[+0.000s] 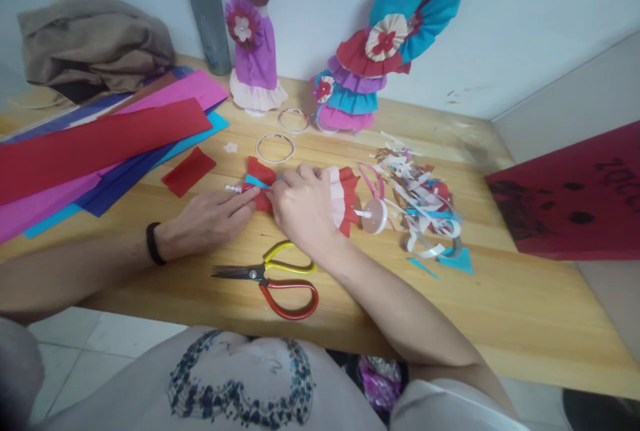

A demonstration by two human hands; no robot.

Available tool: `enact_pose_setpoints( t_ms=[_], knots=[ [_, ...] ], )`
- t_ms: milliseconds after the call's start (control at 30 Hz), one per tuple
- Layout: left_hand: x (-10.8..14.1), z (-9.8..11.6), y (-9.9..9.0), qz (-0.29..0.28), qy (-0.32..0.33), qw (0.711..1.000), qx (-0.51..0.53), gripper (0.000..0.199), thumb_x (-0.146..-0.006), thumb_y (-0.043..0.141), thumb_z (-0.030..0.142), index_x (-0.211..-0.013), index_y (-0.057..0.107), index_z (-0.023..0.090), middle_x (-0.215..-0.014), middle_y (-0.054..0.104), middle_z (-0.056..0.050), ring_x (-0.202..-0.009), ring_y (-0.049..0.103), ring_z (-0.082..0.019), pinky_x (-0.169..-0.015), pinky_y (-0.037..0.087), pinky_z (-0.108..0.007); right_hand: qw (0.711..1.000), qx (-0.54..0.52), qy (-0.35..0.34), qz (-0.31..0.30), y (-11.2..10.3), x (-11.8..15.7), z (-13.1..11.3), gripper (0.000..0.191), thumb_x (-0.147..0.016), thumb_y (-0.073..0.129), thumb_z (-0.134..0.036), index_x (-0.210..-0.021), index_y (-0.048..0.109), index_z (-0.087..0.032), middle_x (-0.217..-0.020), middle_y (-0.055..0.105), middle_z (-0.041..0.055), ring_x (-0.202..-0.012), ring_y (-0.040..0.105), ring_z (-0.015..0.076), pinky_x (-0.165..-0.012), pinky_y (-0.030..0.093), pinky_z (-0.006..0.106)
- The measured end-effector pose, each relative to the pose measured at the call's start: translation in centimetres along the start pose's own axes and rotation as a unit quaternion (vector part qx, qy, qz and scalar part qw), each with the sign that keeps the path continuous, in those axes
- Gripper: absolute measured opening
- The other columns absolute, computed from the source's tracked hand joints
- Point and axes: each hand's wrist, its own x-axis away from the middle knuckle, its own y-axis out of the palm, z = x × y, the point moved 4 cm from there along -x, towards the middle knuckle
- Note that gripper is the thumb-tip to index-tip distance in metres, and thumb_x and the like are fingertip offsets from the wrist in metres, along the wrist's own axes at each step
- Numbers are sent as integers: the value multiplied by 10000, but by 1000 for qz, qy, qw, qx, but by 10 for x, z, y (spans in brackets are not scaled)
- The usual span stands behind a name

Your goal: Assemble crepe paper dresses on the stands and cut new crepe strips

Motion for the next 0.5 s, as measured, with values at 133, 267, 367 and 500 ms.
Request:
enact_pose_setpoints(
  t_ms=[133, 267, 367, 500],
  knots=[
    [1, 0, 1, -4, 2, 1000, 0, 255, -967, 395, 103, -1050, 636, 102, -1160, 688, -145, -702, 655, -166, -543, 491, -287, 999, 8, 13, -33, -4, -1, 3, 301, -948, 570, -355, -835, 757, -148, -839, 705, 119, -895, 526, 278, -688, 212, 382],
    [2, 1, 1, 10, 9, 1000, 0, 248, -953, 417, 88, -1054, 643, 99, -1230, 678, -138, -703, 669, -180, -544, 507, -304, 999, 2, 26, -46, -7, -1, 8, 285, -933, 605, -388, -882, 754, -151, -856, 708, 117, -913, 544, 281, -688, 225, 371],
    [2, 2, 2, 17, 14, 1000, 1, 241, -955, 426, 87, -1057, 644, 93, -1236, 679, -146, -705, 673, -175, -552, 514, -298, 998, -18, 36, -53, -8, -3, 12, 263, -925, 623, -396, -889, 754, -172, -865, 710, 105, -922, 556, 279, -684, 232, 361],
    [2, 3, 5, 5, 17, 1000, 2, 250, -962, 424, 91, -1083, 643, 90, -1250, 669, -167, -747, 679, -181, -578, 517, -292, 995, -53, 47, -73, -6, -6, 16, 209, -909, 650, -373, -897, 756, -194, -863, 711, 89, -921, 570, 276, -684, 254, 352]
  ],
)
